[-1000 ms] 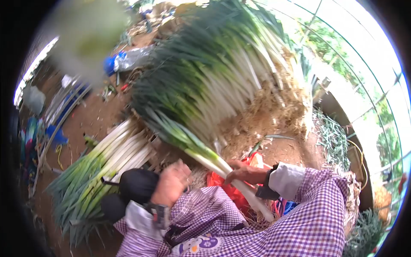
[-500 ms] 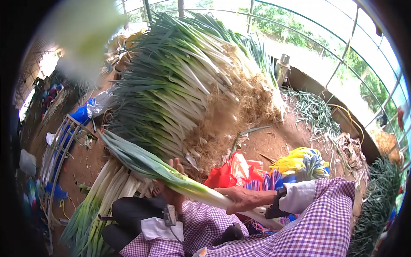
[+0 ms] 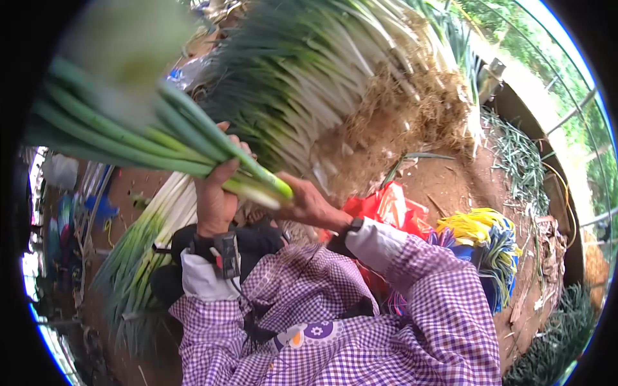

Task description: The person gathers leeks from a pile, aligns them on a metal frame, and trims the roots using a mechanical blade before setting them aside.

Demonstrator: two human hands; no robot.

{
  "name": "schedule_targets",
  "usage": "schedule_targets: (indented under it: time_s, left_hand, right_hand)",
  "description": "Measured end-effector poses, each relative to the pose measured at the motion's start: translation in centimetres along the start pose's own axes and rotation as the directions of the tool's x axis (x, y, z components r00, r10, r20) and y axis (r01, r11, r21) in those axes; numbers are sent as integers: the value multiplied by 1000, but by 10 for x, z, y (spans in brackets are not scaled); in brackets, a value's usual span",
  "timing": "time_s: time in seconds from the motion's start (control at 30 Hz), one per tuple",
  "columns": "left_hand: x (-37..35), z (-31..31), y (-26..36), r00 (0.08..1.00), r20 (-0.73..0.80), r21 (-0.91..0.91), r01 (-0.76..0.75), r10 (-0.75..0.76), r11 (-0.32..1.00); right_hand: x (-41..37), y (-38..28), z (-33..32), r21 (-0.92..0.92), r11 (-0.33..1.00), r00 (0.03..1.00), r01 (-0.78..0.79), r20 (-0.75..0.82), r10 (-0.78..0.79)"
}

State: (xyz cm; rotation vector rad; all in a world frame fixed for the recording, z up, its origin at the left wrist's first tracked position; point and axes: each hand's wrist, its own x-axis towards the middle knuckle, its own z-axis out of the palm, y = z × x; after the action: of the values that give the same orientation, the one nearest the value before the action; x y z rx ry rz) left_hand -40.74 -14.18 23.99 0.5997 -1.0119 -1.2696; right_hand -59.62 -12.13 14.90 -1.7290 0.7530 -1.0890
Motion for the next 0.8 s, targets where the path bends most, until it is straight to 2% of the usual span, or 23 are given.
schedule_targets:
  time_s: [0.03, 0.07, 0.17, 0.23, 0.33, 0.37, 0.43, 0.47, 0.5, 0.6, 0.7, 0.8]
  left_hand:
    - [-1, -1, -2, 1000, -21, 40, -2, 3, 999]
    - [-5, -2, -4, 999, -38, 79, -2, 5, 997]
    - [-19, -4, -14, 972, -132, 197, 217, -194, 956]
    - [-28, -28, -47, 956, -90, 301, 295, -281, 907]
    - [-49, -53, -84, 912, -56, 458, 385, -406, 801]
    - [-57, -70, -113, 890, -74, 482, 426, -449, 766]
    - [-59, -66, -104, 701, -66, 310, 690, -710, 654]
    - [-56, -69, -108, 695, -38, 378, 675, -718, 634]
    - [-52, -65, -107, 687, -12, 443, 655, -727, 612]
    - [-55, -48, -93, 714, -44, 430, 645, -699, 632]
    - [-59, -42, -88, 744, -159, 356, 656, -649, 666]
    - [-64, -45, -96, 796, -188, 271, 605, -575, 749]
  right_hand:
    - [9, 1, 6, -42, 999, 1000, 1, -15, -1]
    - [15, 12, 10, -34, 997, 998, -63, 12, 63]
    - [14, 49, 19, -8, 986, 986, -167, 19, 167]
    - [7, 80, 23, 2, 977, 976, -215, 26, 215]
    - [-4, 123, 19, -46, 984, 981, -175, 81, 178]
    - [-5, 127, 19, 145, 929, 937, -339, 138, 321]
    - [-6, 119, 17, 161, 964, 975, -210, 101, 196]
    - [-3, 114, 15, 166, 977, 990, -133, 75, 122]
    - [-3, 112, 16, 187, 972, 987, -146, 89, 131]
    - [-9, 108, 24, 247, 960, 991, -133, 33, 129]
    - [-6, 109, 25, 84, 992, 995, -99, 21, 97]
    - [-1, 103, 27, -136, 990, 1000, -26, -4, 26]
